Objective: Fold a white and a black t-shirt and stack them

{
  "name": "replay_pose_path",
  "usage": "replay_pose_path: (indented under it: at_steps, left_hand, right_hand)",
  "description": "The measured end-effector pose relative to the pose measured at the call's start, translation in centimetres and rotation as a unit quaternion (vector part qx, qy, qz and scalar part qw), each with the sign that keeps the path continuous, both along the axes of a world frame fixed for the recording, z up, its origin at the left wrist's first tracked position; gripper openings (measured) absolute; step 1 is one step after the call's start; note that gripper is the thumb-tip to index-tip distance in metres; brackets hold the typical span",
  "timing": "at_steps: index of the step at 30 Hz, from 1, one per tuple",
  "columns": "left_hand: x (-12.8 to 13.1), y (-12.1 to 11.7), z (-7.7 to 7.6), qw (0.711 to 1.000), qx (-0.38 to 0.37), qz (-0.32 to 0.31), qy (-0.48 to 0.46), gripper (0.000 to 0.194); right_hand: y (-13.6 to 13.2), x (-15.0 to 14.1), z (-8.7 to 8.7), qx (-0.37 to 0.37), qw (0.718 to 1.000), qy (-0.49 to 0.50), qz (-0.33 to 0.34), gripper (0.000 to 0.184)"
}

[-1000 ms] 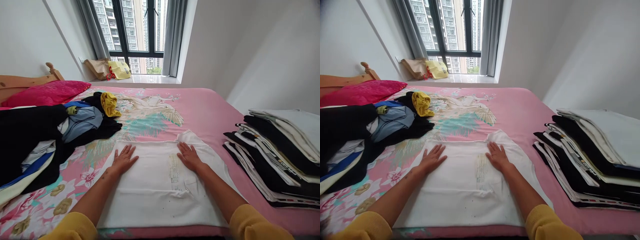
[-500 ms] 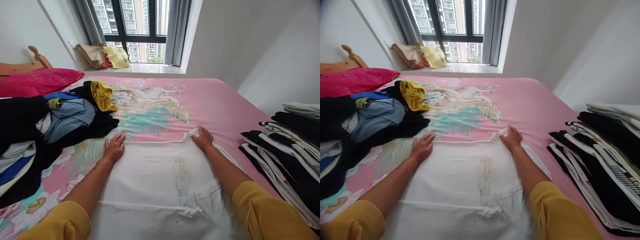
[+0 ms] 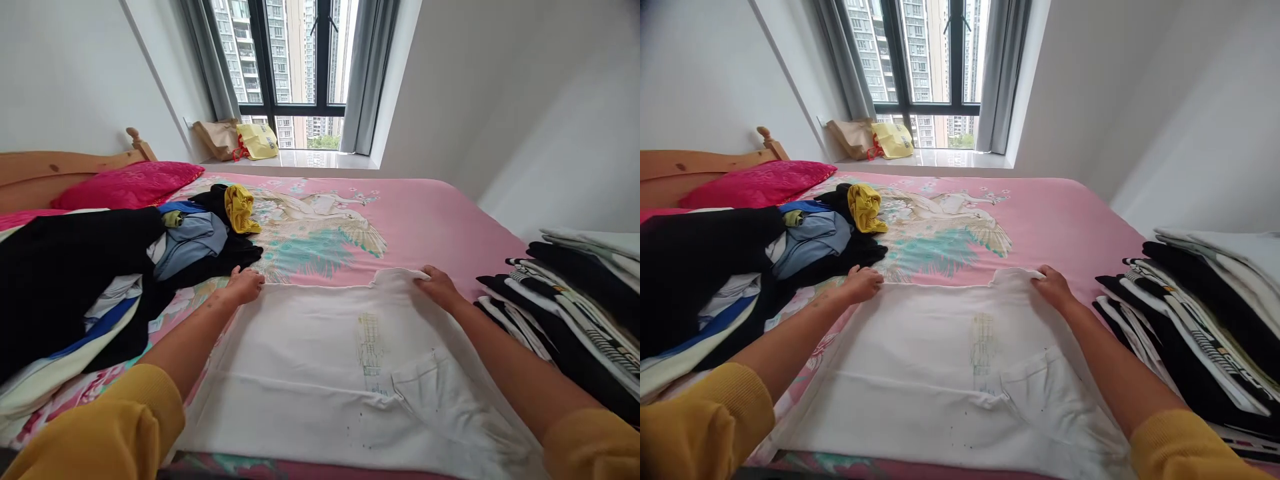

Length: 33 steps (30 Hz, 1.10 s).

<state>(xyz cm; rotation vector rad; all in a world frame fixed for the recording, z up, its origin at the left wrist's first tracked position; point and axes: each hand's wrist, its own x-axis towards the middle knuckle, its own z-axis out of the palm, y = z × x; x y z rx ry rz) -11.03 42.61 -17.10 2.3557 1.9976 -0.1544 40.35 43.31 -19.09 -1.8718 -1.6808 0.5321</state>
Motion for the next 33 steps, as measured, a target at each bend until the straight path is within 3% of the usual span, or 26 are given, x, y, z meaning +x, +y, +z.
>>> replay_pose_path:
  at_steps: [4,8,11,15,19,25,33]
  left_hand:
    - [-0.5,-4.4,2.3,0.998,0.041,-0.046,-0.017,0.021]
    - [-1.4,-9.3,3.4,0.99,0.094,-0.095,-0.051,0.02]
    - [-2.1,-12.5,2.3,0.987,0.09,-0.115,-0.063,0.024]
    - [-2.7,-15.5,-0.8,0.99,0.049,-0.099,-0.084,0.028]
    - [-3.1,-16.5,-2.4,0.991,0.049,-0.067,-0.108,0.032]
    - [-3.4,-16.5,-1.8,0.99,0.068,-0.058,-0.108,0.031]
    - [-3.8,-17.3,-2.8,0.995,0.085,-0.014,-0.042,0.039]
  right_hand:
    - [-5.9,1.2,2.2,0.056,0.996,0.059,0.025,0.025]
    - [-11.7,2.0,3.3,0.027,0.986,0.141,0.082,0.033]
    - [-15.1,2.4,2.3,0.01,0.987,0.125,0.102,0.027]
    - [-18.0,2.4,-1.0,-0.023,0.99,0.081,0.117,0.02]
    - [-19.3,2.1,-3.0,-0.045,0.988,0.087,0.123,0.03]
    - [-20.2,2.5,-2.3,-0.024,0.989,0.107,0.095,0.036]
    - [-22.0,3.2,-3.5,0.052,0.98,0.008,0.19,0.042]
